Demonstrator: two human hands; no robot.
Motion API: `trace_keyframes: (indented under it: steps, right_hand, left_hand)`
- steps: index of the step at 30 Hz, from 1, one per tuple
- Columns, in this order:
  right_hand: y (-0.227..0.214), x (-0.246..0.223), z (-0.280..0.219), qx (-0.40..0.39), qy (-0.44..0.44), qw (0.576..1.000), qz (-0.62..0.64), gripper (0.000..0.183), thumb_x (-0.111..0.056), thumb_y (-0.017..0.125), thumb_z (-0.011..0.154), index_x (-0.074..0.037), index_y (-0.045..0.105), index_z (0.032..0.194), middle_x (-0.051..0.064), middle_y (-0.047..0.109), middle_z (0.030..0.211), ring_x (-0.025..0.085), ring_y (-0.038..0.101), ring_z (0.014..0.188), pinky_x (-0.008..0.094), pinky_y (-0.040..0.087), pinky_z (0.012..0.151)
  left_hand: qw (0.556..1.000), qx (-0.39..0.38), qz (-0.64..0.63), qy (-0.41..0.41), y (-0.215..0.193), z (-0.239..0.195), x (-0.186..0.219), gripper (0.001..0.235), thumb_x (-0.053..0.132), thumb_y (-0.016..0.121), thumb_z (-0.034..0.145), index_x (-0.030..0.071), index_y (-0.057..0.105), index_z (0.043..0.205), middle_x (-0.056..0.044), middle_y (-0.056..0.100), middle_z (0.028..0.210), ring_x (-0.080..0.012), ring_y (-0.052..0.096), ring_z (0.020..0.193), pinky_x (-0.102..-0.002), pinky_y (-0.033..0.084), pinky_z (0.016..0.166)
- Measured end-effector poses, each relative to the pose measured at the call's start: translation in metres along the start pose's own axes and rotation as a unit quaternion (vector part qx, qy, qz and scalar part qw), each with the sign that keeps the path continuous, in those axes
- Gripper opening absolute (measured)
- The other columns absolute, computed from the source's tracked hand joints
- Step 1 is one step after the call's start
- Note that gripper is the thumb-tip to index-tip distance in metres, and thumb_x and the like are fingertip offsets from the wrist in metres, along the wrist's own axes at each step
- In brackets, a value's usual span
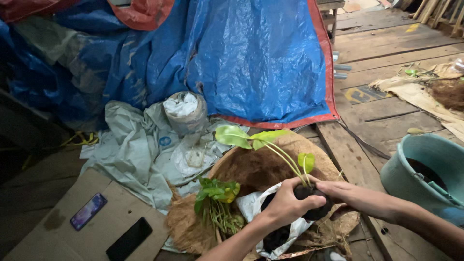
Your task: The person holds a small plant with a soil root ball and repeatedly packs additional soil around the roots using both hands. The person is sitting on a wooden floor with a burlap sack and a blue tarp in the background.
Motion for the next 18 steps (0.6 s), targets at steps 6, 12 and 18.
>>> trace_keyframes:
  steps: [6,12,18]
  right_hand:
    - [0.002,0.003,0.019,-0.032,-0.049,0.998,-0.004,0.069,-0.061,0.045,0.094,-0.022,0.053,0.151,0.003,0.072,0.127,0.014,0.068,0.113,0.035,0.059,0.094]
    - [-0.019,0.009,0.023,0.035,-0.125,0.991,-0.040,0.067,-0.055,0.047,0.096,-0.025,0.051,0.155,0.000,0.071,0.129,0.015,0.067,0.112,0.035,0.058,0.091]
    - [-0.033,-0.018,0.000,0.106,-0.314,0.941,-0.067,0.051,-0.033,0.056,0.096,-0.016,0.059,0.144,0.004,0.059,0.141,0.017,0.063,0.124,0.035,0.056,0.093]
  left_hand:
    - [0.999,0.040,0.014,-0.015,-0.006,0.004,-0.007,0.037,0.024,0.078,0.086,0.002,0.069,0.115,-0.001,0.068,0.096,-0.0064,0.063,0.084,-0.023,0.053,0.075]
    - [0.998,0.062,0.004,-0.010,0.003,0.011,-0.002,0.033,0.020,0.078,0.089,0.002,0.071,0.115,0.000,0.070,0.101,-0.0064,0.065,0.091,-0.022,0.055,0.082]
    - [0.983,0.019,-0.179,-0.036,0.009,0.016,-0.009,0.038,0.035,0.053,0.107,0.002,0.064,0.123,-0.009,0.068,0.103,-0.0166,0.068,0.085,-0.034,0.057,0.067]
Point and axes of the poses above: each hand's wrist, its own z-axis towards the middle knuckle, its own y-axis out of the palm, x = y × z, the point moved 9 cm from there along z, towards the middle knuckle
